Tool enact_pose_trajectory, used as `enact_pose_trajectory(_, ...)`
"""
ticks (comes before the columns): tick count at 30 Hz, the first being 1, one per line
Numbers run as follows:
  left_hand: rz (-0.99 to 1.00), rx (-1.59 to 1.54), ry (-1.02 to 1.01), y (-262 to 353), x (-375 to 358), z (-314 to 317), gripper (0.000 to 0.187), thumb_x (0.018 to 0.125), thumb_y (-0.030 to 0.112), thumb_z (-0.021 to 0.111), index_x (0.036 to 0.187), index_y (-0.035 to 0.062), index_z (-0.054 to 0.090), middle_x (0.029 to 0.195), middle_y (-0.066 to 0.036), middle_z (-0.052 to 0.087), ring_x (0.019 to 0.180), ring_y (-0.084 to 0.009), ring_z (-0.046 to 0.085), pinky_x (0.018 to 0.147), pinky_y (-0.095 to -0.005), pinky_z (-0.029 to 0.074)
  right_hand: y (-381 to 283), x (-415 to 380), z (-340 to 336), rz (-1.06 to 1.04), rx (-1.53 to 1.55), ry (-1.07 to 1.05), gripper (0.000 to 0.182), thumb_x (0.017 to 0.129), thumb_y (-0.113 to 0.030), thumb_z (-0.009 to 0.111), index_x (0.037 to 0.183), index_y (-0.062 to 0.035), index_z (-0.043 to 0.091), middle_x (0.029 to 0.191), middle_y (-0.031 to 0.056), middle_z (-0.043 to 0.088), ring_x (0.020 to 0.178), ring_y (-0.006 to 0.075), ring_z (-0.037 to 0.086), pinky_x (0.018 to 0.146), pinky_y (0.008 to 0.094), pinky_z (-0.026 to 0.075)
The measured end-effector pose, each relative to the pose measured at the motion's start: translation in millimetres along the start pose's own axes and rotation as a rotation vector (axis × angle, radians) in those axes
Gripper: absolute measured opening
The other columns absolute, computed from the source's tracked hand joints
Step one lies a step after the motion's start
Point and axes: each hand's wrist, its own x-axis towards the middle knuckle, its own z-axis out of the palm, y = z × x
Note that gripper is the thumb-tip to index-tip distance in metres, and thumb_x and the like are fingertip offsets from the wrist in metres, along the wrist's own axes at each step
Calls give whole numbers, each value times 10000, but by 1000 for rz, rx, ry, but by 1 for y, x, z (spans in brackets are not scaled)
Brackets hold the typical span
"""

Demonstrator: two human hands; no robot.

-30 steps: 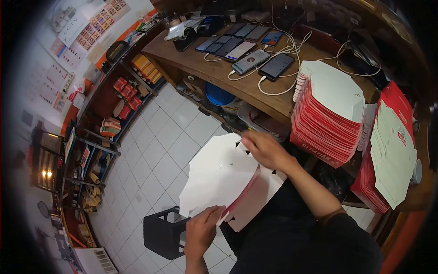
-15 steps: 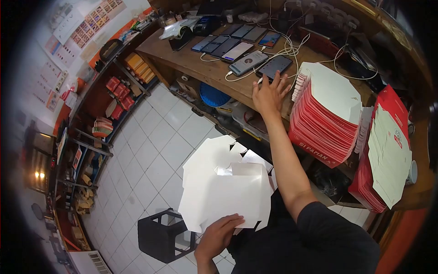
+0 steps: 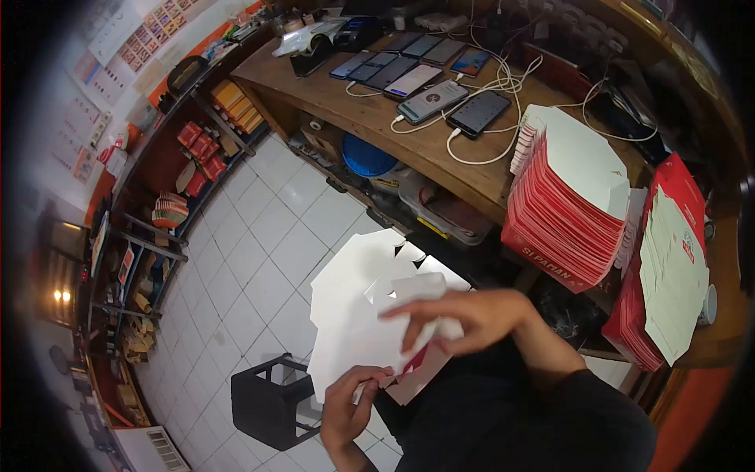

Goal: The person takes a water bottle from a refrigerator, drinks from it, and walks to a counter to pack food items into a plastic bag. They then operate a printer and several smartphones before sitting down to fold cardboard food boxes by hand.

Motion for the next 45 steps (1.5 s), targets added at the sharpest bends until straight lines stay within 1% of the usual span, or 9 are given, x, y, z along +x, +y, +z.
enact_pose_trajectory(1,-1,22,52,2,2,-1,164,918,-58,558,1052,-27,649,1082,-149,696,991,-246,688,882,-328,527,-2,-7,11,98,-26,-4,675,757,12,594,1411,-81,454,1036,93,676,1098,254,592,1009,397,400)
enact_pose_trajectory(4,4,-110,-27,0,9,2,156,920,-58,562,1048,-40,648,1047,-140,705,987,-242,686,877,-323,521,8,-12,13,-99,-312,21,419,779,14,594,1192,-60,586,934,94,639,985,260,588,966,391,392)
enact_pose_trajectory(6,-3,-188,-78,0,14,3,152,923,-56,560,1051,-50,643,1028,-137,708,987,-246,685,877,-325,519,9,-9,11,-438,-337,62,195,806,-5,606,994,-55,605,897,83,590,905,254,558,933,390,387)
enact_pose_trajectory(9,41,-164,-67,2,17,5,164,913,-60,589,1072,-68,630,1011,-138,708,956,-215,681,848,-296,522,-2,-3,28,-392,-395,207,201,828,-15,590,1023,-63,590,940,82,573,915,244,550,916,415,381)
enact_pose_trajectory(11,-85,-334,211,5,15,13,263,895,-63,628,1157,-76,602,992,-147,707,888,-176,682,806,-250,519,-3,1,41,-367,-479,291,212,865,-91,619,1071,-64,578,971,87,550,909,240,546,860,393,400)
enact_pose_trajectory(15,-157,-320,359,18,17,14,524,874,-61,659,1369,-57,488,939,-158,723,838,-145,681,770,-221,521,8,8,53,-307,-865,516,391,843,-213,719,1196,-94,600,973,57,508,790,212,515,710,320,416)
enact_pose_trajectory(22,-72,-19,123,28,13,1,601,874,-61,643,1433,-42,423,937,-154,742,830,-136,687,806,-249,521,27,9,72,-493,-929,349,236,924,-178,592,1136,-75,592,996,88,547,908,228,560,699,359,423)
enact_pose_trajectory(28,-6,-185,306,53,10,3,591,857,-62,650,1412,-57,447,956,-158,746,843,-134,693,826,-260,520,19,2,59,-521,-660,621,317,905,-243,660,1167,-79,591,955,65,561,810,228,579,693,367,447)
enact_pose_trajectory(45,48,-63,241,59,5,4,659,804,-85,704,1410,-64,445,909,-154,746,869,-194,721,779,-288,557,23,6,63,-591,-831,412,481,876,-143,657,1346,-142,553,889,46,559,795,201,552,677,341,413)
